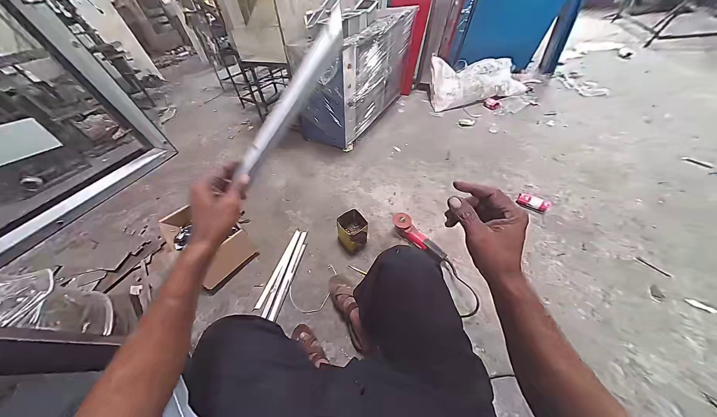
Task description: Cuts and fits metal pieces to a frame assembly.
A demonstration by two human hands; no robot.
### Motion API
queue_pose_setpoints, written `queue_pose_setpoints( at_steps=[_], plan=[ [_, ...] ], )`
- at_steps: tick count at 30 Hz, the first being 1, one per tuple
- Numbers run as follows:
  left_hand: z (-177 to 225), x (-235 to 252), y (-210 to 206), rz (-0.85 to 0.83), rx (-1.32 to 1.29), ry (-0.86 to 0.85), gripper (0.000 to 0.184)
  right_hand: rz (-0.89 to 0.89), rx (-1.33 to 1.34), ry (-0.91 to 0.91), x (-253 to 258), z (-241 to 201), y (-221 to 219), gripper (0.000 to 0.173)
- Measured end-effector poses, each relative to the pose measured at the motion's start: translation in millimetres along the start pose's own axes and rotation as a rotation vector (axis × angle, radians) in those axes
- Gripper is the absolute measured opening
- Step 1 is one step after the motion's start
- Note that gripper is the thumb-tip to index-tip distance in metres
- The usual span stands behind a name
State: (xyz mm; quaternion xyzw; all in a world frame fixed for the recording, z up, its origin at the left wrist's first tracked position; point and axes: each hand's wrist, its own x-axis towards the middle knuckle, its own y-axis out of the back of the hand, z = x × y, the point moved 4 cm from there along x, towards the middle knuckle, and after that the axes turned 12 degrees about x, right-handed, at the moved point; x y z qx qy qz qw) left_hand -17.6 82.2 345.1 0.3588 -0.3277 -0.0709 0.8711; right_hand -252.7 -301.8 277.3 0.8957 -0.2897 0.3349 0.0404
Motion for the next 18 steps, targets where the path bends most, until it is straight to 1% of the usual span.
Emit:
queue_pose_setpoints(
  at_steps=[2, 5, 7, 9, 11, 13, 15, 18],
  plan=[
    [-32.7, 3.0, -78.5, -0.120, -0.037, 0.135, 0.033, 0.053, -0.116, -0.143, -19.3, 33.2, 33.5, 0.032],
    [-87.3, -16.8, -186.7, -0.307, -0.045, 0.344, 0.038, 0.048, -0.267, -0.382, -73.9, 92.8, 68.9, 0.034],
    [-119.4, -37.5, -251.3, -0.376, -0.087, 0.448, 0.038, 0.030, -0.380, -0.530, -115.8, 140.5, 88.8, 0.035],
    [-144.7, -59.5, -305.5, -0.411, -0.183, 0.524, 0.035, 0.032, -0.477, -0.646, -152.7, 186.6, 106.1, 0.037],
    [-161.6, -79.4, -345.4, -0.440, -0.271, 0.592, 0.031, 0.016, -0.547, -0.745, -172.3, 228.7, 121.5, 0.047],
    [-177.7, -96.3, -375.3, -0.462, -0.317, 0.653, 0.028, -0.019, -0.636, -0.770, -171.2, 268.8, 135.4, 0.060],
    [-194.9, -110.4, -400.6, -0.463, -0.334, 0.696, 0.025, -0.084, -0.780, -0.758, -153.5, 308.3, 149.2, 0.068],
    [-222.2, -126.9, -424.6, -0.450, -0.321, 0.750, 0.023, -0.179, -0.964, -0.723, -122.6, 375.1, 172.8, 0.076]
  ],
)
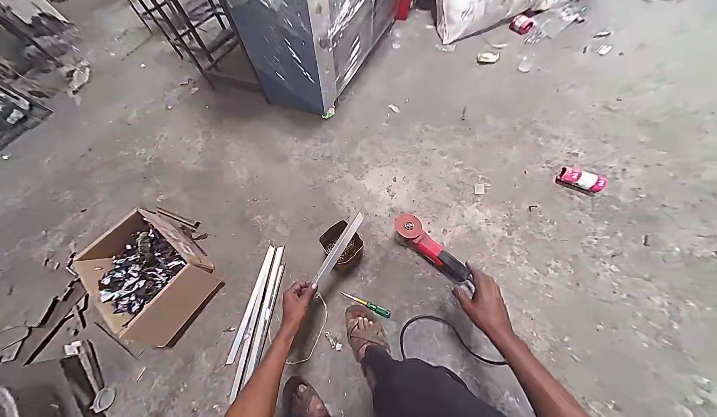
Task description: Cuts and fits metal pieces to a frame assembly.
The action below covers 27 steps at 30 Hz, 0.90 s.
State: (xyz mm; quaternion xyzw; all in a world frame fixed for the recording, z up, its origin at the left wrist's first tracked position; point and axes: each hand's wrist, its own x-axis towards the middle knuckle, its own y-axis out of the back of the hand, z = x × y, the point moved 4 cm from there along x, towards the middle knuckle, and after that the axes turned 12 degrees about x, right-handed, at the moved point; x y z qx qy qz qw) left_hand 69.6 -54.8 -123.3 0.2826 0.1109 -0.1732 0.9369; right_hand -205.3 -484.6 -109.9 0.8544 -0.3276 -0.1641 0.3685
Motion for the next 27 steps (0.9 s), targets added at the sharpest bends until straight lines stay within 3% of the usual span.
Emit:
queue_pose_setpoints(
  at_steps=[3, 6, 10, 14, 17, 21, 23, 25, 27],
  plan=[
    [-24.0, 14.5, -6.1, 0.023, 0.006, -0.024, 0.021, -0.083, -0.118, -0.080, 61.5, 33.6, -19.3, 0.089],
    [-37.3, 17.1, -10.6, 0.016, -0.030, -0.020, 0.019, -0.280, -0.193, -0.193, 93.1, 59.6, -43.4, 0.087],
    [-38.4, 16.8, -14.3, -0.034, -0.061, -0.038, 0.022, -0.383, -0.289, -0.215, 106.9, 50.2, -57.6, 0.076],
    [-35.0, 18.9, -17.5, -0.097, -0.041, -0.043, 0.028, -0.475, -0.284, -0.308, 106.8, 37.3, -63.5, 0.083],
    [-32.7, 17.3, -16.7, -0.086, -0.045, -0.057, 0.033, -0.510, 0.189, -0.478, 95.6, 30.8, -79.1, 0.076],
    [-34.3, 13.1, -5.9, 0.074, 0.108, -0.100, 0.048, -0.540, 1.160, -0.734, 83.3, -3.8, -113.0, 0.043],
    [-20.0, 9.4, 1.2, 0.273, 0.175, -0.249, 0.047, -0.471, 1.546, -0.845, 91.6, -25.7, -138.2, 0.054],
    [3.6, 2.5, 2.8, 0.377, 0.162, -0.408, 0.042, -0.400, 1.782, -0.900, 101.7, -39.8, -165.2, 0.060],
    [36.9, -4.3, -8.1, 0.329, 0.098, -0.524, 0.035, -0.284, 1.778, -0.861, 107.6, -50.4, -180.7, 0.038]
  ],
)
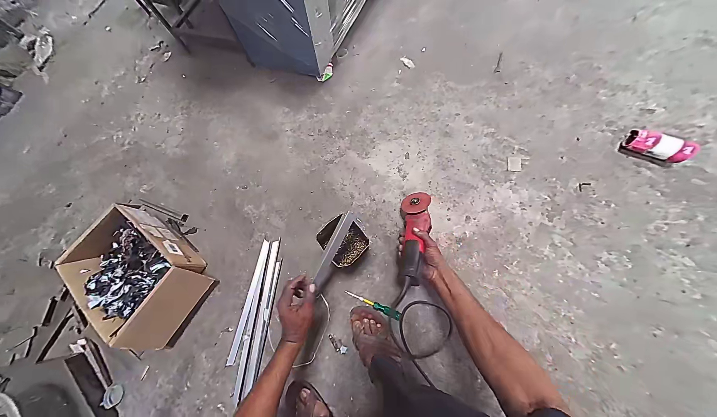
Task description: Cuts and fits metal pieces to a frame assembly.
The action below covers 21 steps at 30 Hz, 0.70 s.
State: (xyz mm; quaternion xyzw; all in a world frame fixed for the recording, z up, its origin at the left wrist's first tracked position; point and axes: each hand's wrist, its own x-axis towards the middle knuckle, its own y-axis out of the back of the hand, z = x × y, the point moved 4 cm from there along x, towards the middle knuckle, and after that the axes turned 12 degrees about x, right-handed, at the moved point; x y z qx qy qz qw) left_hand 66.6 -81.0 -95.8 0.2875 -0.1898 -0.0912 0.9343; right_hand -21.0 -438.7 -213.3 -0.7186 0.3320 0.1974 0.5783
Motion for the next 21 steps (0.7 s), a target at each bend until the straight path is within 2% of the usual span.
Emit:
queue_pose_setpoints(
  at_steps=[2, 3, 4, 6, 7, 8, 9, 11, 13, 15, 18, 21],
  plan=[
    [34.5, 2.9, -16.2, -0.142, -0.080, -0.012, 0.028, 0.034, -0.108, 0.070, -11.3, 9.5, -9.2, 0.028],
    [48.2, 1.3, -28.7, -0.280, -0.103, 0.034, 0.033, 0.005, -0.196, 0.100, -24.0, 14.2, -12.2, 0.032],
    [58.5, -5.0, -44.3, -0.462, -0.113, 0.117, 0.046, -0.040, -0.287, 0.148, -40.5, 18.6, -12.5, 0.042],
    [74.8, -20.6, -83.4, -0.822, -0.124, 0.244, 0.088, -0.117, -0.368, 0.232, -75.4, 20.2, -22.4, 0.065],
    [82.5, -29.9, -102.2, -0.960, -0.155, 0.281, 0.099, -0.141, -0.367, 0.273, -92.1, 22.0, -31.7, 0.069],
    [90.9, -42.9, -116.7, -1.059, -0.210, 0.313, 0.100, -0.162, -0.350, 0.299, -109.1, 26.9, -38.1, 0.069],
    [98.5, -52.1, -126.1, -1.115, -0.284, 0.349, 0.092, -0.193, -0.322, 0.315, -120.3, 33.1, -43.8, 0.069],
    [110.3, -56.6, -133.0, -1.067, -0.403, 0.422, 0.076, -0.256, -0.298, 0.349, -128.5, 42.0, -52.1, 0.075],
    [119.2, -57.9, -129.6, -0.949, -0.323, 0.414, 0.070, -0.331, -0.270, 0.324, -131.8, 45.8, -53.2, 0.079],
    [123.0, -58.9, -125.6, -0.858, -0.300, 0.365, 0.070, -0.371, -0.240, 0.289, -133.0, 46.7, -52.8, 0.078],
    [121.7, -63.1, -124.5, -0.806, -0.256, 0.341, 0.074, -0.422, -0.227, 0.269, -133.6, 44.8, -51.6, 0.071],
    [123.9, -67.4, -122.5, -0.791, -0.197, 0.314, 0.082, -0.363, -0.219, 0.306, -139.5, 47.1, -57.7, 0.062]
  ],
)
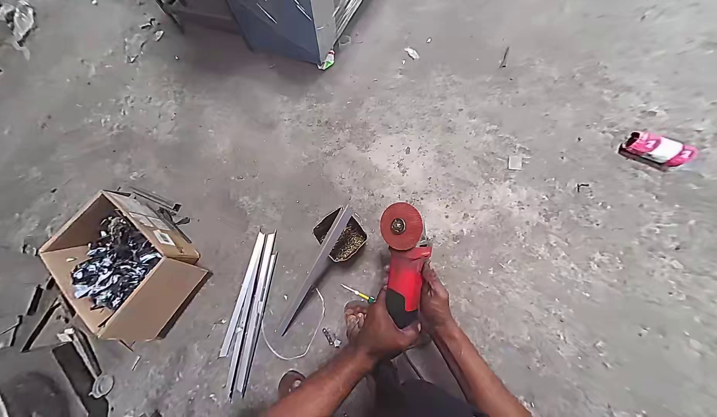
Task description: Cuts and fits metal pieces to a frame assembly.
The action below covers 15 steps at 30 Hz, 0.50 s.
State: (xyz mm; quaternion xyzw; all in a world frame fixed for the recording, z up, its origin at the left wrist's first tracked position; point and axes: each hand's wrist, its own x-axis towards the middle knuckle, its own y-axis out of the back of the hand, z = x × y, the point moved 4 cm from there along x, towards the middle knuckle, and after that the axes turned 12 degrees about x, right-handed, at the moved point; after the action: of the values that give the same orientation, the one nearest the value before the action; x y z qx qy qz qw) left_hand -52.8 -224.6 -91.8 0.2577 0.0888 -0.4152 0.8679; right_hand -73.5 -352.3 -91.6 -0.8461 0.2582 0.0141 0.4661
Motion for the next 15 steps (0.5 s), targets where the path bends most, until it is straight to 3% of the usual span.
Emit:
queue_pose_setpoints(
  at_steps=[10, 13, 15],
  plan=[
    [7.1, -3.2, -5.3, 0.025, 0.047, 0.042, 0.084, 0.040, -0.009, -0.055, 5.1, -3.5, -2.6, 0.067],
    [6.9, 0.9, 19.2, -0.089, 0.154, -0.006, 0.089, 0.042, -0.079, 0.008, 8.0, -13.3, 7.2, 0.084],
    [-3.8, 0.4, 61.8, 0.098, 0.253, -0.074, 0.077, 0.104, -0.247, 0.051, 8.1, -35.5, 15.2, 0.086]
  ],
)
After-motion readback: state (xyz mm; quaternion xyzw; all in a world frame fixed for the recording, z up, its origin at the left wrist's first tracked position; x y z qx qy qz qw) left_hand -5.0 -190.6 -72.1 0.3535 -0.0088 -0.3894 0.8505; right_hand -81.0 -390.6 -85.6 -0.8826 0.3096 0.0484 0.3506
